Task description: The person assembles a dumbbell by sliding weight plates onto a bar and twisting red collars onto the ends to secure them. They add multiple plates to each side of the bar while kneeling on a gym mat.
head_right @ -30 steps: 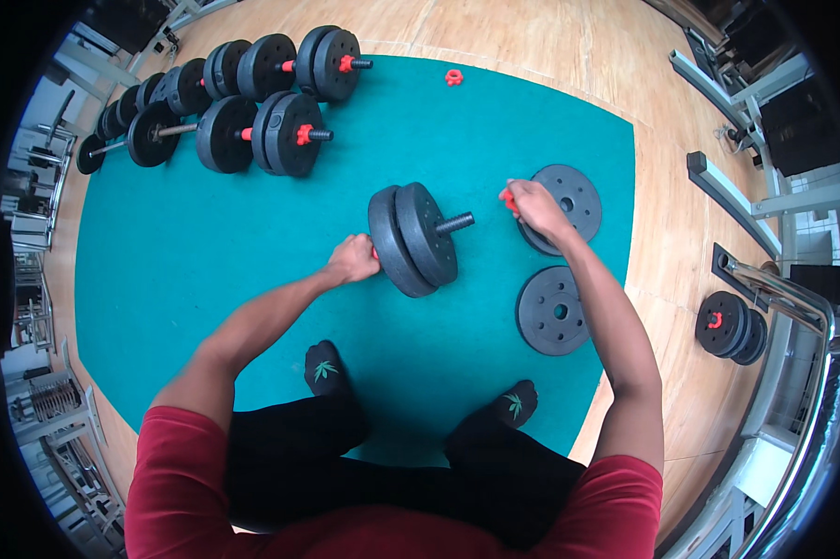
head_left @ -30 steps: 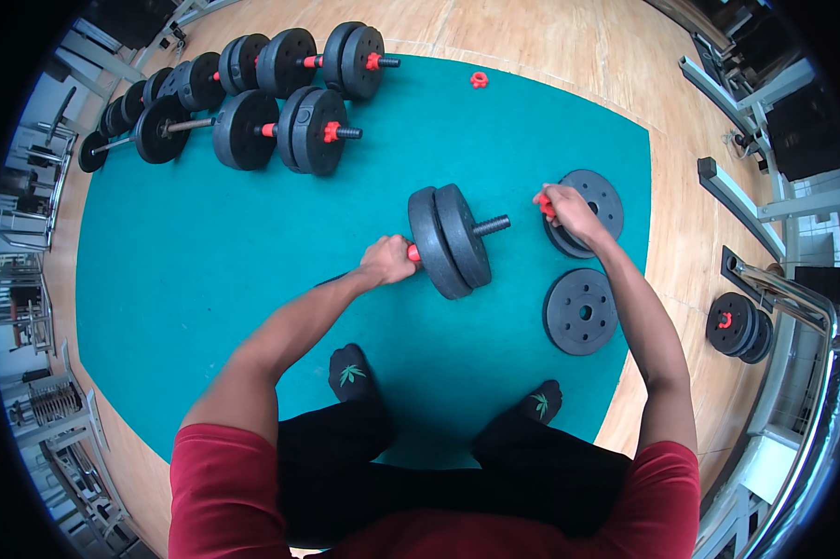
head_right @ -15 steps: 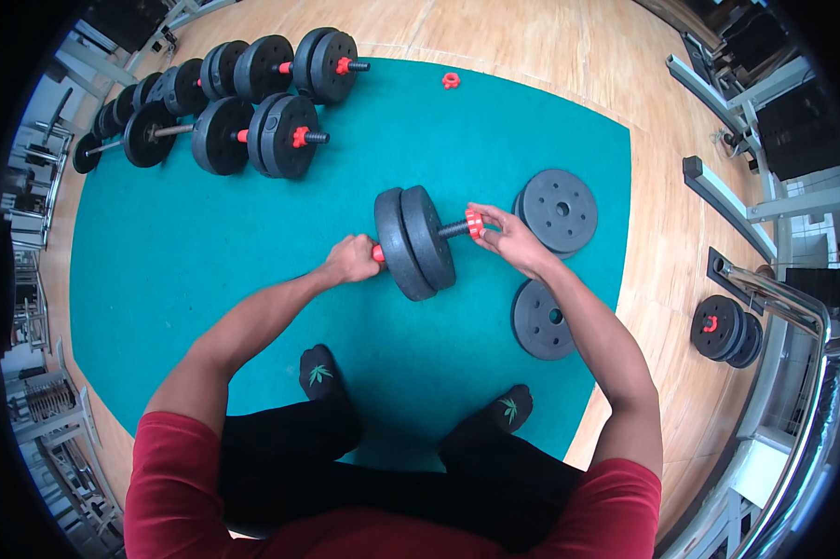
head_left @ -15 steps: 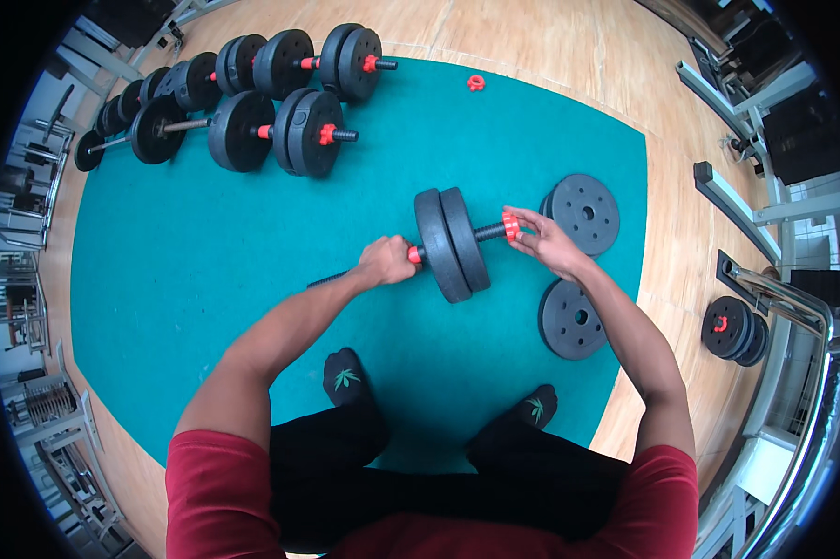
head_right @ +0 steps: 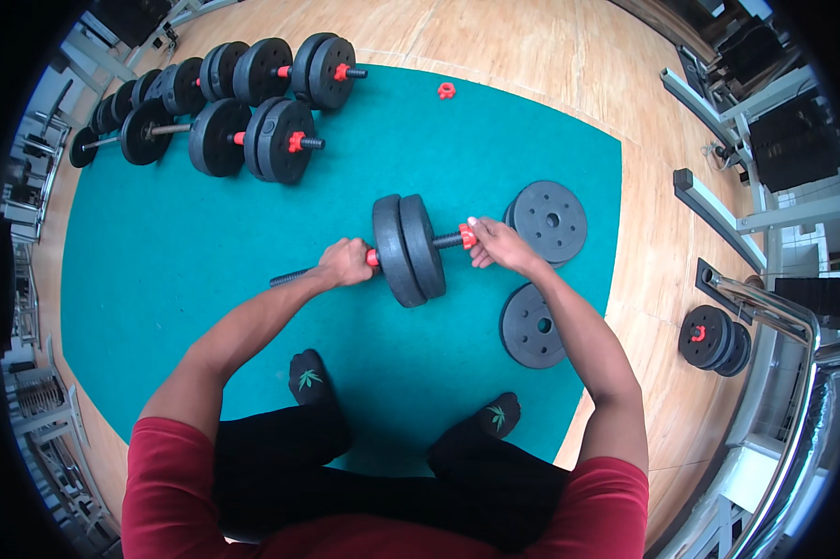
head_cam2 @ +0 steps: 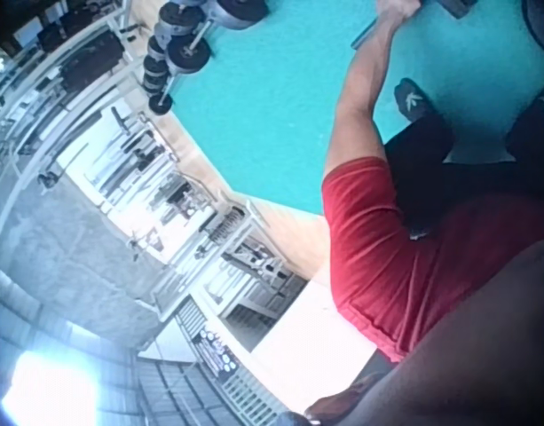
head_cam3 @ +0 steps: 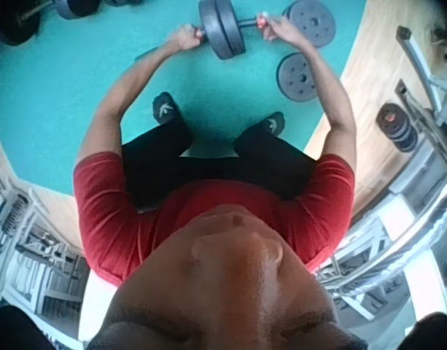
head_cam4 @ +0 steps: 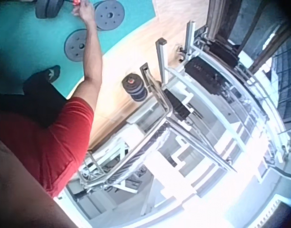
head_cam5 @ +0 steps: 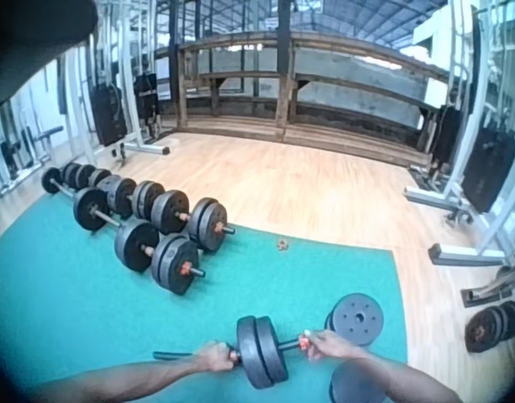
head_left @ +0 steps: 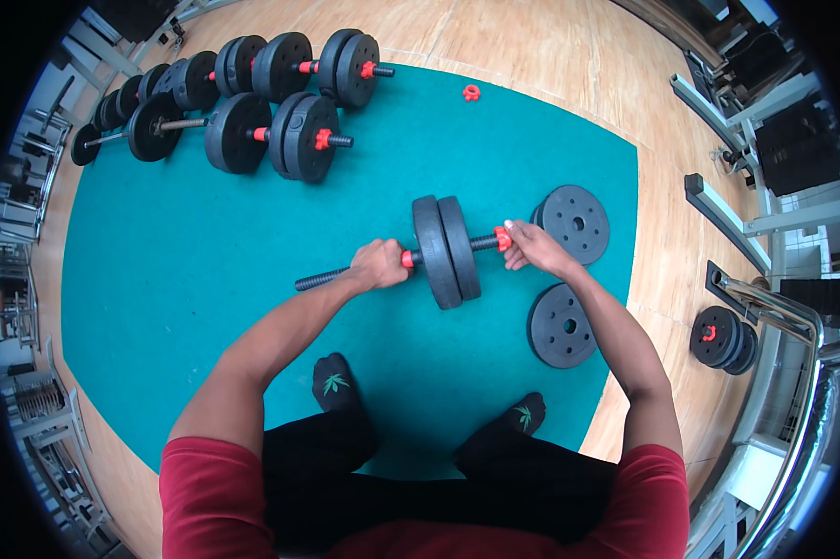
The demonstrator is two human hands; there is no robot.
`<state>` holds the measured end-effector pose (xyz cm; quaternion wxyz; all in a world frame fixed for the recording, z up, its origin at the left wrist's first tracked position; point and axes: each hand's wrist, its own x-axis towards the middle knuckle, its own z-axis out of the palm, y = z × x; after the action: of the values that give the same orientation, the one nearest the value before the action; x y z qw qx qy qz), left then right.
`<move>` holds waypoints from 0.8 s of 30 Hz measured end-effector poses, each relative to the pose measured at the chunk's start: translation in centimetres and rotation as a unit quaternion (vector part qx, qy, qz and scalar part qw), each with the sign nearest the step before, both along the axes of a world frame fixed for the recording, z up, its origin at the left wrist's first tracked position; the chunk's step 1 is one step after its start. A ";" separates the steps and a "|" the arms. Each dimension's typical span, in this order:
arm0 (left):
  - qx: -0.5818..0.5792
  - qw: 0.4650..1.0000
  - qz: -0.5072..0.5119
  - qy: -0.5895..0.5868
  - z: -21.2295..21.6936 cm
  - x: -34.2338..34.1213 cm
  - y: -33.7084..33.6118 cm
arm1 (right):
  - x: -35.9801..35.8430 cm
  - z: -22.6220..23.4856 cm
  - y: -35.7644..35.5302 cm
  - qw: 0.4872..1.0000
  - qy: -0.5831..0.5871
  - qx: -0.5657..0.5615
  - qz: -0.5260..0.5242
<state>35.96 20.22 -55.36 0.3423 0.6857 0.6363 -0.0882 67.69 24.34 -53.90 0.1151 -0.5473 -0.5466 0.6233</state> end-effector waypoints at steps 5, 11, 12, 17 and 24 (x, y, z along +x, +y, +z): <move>-0.015 1.000 0.000 0.009 0.6 0.3 0.2 | 1.0 0.2 1.0 0.992 -0.023 -0.122 0.020; -0.012 1.000 0.007 0.011 0.7 0.4 -0.1 | 0.8 0.7 -0.1 0.994 0.040 -0.081 -0.061; -0.013 1.000 0.005 0.009 0.7 0.5 0.0 | 0.8 0.8 -0.2 0.993 0.050 -0.073 -0.077; 0.007 1.000 -0.004 0.014 0.2 0.1 0.1 | 1.0 0.3 0.4 0.994 -0.059 -0.076 0.056; -0.014 1.000 -0.006 0.012 1.3 1.0 0.4 | 2.7 -0.4 0.9 0.982 -0.014 -0.164 0.090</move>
<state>36.93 20.59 -54.01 0.3435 0.6837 0.6347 -0.1078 70.38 25.24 -54.32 -0.0401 -0.5163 -0.4856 0.7043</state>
